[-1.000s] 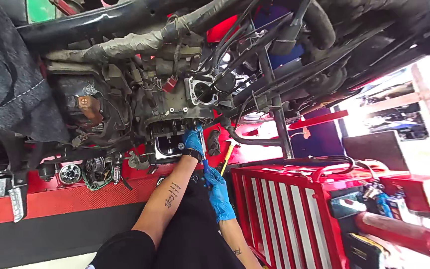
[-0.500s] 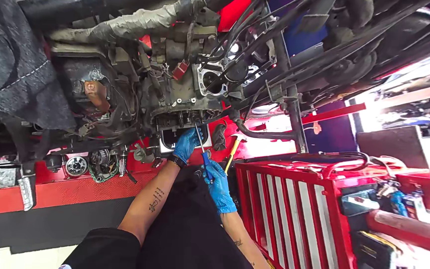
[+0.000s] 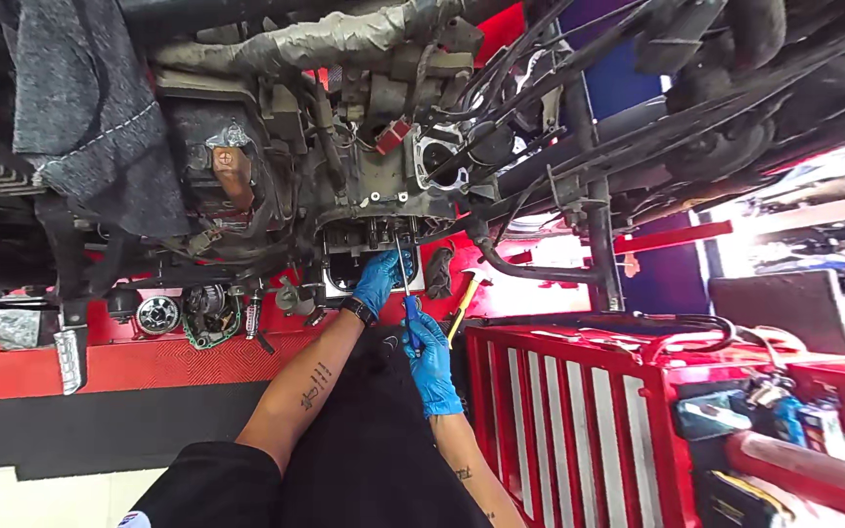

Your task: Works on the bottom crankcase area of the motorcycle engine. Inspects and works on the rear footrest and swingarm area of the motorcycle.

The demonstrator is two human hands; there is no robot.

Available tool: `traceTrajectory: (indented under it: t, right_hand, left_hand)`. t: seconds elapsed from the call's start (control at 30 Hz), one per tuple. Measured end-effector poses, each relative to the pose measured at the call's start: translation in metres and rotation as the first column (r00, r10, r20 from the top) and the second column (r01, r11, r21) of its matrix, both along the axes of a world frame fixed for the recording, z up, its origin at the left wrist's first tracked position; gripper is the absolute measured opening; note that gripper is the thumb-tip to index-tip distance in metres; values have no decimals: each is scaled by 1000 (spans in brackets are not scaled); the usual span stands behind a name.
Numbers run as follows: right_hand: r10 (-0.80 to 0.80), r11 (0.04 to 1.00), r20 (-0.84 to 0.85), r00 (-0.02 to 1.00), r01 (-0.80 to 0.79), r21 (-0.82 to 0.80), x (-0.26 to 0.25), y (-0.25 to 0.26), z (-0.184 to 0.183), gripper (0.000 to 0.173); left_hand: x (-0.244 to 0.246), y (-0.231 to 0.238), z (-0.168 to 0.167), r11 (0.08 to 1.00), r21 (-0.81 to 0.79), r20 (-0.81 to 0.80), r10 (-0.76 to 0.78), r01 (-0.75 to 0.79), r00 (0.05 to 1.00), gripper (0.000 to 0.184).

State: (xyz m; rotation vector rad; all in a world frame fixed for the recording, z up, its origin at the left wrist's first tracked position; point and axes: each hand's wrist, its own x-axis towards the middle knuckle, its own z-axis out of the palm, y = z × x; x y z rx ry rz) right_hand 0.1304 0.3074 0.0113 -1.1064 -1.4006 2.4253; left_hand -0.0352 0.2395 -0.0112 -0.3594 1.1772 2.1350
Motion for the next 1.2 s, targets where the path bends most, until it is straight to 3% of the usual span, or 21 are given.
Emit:
traceTrajectory:
  t: [0.17,0.23,0.33,0.43,0.5,0.57,0.6,0.7,0.8,0.9,0.97,1.07,1.2]
  right_hand:
    - [-15,998,-4,1000,15,-65,0,-1,-2,25]
    - [-32,967,-2,1000,30,-251,0,2,-1,28]
    - [7,865,-36,999,-24,-501,-2,8,1,47]
    - [-27,909,-15,1000,18,-417,-4,4,2,36]
    - [-47,987,-21,999,44,-157,-5,-1,-2,23]
    - [-33,998,-32,999,34,46,-7,-5,-4,33]
    - [-39,997,-39,998,42,68,-8,-7,-5,33]
    - [-72,985,58,996,80,-155,-3,-10,5,28]
    - [-25,904,146,989,85,-419,4,-14,14,52]
    - [-143,879,175,974,206,-429,7,-18,16,33]
    - [-236,888,69,969,244,-390,10,-16,10,19]
    - [-261,889,33,965,254,-381,11,-15,12,19]
    - [-170,857,234,957,261,-444,8,-21,20,40]
  left_hand:
    - [-3,1,-1,1000,-12,1,-19,19,1000,32]
    - [-4,1,0,1000,-11,0,-20,20,1000,32]
    - [-4,-2,0,998,-7,5,-58,58,998,36]
    - [-3,-5,-2,991,-12,43,-135,135,990,48]
    - [1,-5,-7,988,-6,30,-153,153,988,44]
    - [5,-5,-10,989,-15,-24,-145,145,989,32]
    - [6,-4,-9,991,-34,-34,-129,128,991,28]
    - [6,-1,1,995,-92,18,-47,49,999,21]
    - [4,0,9,996,-64,34,-54,56,998,23]
    - [5,-4,4,995,1,26,-96,96,995,32]
    - [5,-4,2,996,-38,45,-80,81,996,29]
    - [4,-3,4,990,-135,74,-20,30,997,25]
    - [1,-5,13,993,-89,93,-69,77,993,24]
